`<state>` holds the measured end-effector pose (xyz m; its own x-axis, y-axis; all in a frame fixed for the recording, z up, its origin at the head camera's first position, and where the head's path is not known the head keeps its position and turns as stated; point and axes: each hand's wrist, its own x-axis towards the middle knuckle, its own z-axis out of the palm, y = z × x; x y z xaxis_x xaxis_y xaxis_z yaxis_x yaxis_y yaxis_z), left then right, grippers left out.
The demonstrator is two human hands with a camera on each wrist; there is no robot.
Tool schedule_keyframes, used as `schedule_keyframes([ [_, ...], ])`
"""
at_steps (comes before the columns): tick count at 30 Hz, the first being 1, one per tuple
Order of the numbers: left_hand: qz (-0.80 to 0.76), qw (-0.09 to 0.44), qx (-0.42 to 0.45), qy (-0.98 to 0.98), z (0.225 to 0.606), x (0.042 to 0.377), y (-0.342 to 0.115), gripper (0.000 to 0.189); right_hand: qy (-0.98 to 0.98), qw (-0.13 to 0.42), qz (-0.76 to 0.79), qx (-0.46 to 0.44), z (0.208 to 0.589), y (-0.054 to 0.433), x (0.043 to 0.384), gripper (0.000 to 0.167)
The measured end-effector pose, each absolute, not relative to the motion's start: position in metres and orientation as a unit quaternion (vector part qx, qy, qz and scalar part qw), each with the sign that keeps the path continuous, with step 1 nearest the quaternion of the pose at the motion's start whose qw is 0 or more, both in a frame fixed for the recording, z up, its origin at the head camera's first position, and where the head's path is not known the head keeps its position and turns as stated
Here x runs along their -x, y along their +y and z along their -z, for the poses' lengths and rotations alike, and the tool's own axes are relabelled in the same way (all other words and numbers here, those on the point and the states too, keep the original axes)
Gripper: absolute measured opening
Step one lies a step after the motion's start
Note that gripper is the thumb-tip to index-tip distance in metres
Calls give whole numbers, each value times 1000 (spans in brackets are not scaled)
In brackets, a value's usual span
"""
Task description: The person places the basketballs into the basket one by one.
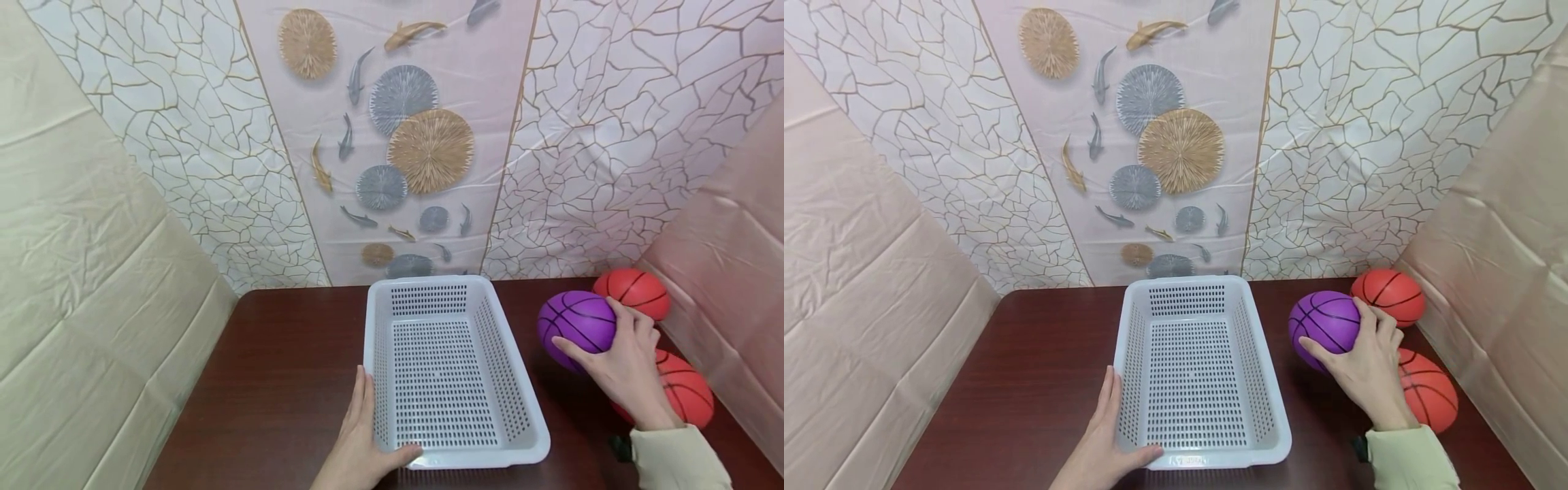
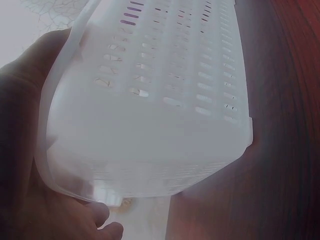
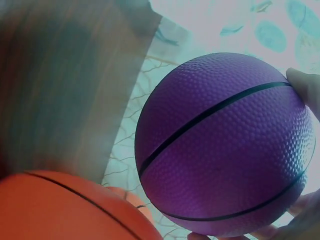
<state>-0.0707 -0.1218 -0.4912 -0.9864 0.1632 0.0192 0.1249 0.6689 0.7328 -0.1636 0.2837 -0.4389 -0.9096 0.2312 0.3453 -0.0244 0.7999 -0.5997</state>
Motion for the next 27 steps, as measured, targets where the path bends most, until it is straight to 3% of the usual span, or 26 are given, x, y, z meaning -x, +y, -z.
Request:
schedule_keyframes([
  [27, -409, 32, -69, 909, 490, 72, -123, 132, -914, 221, -338, -19, 403, 227, 189, 110],
])
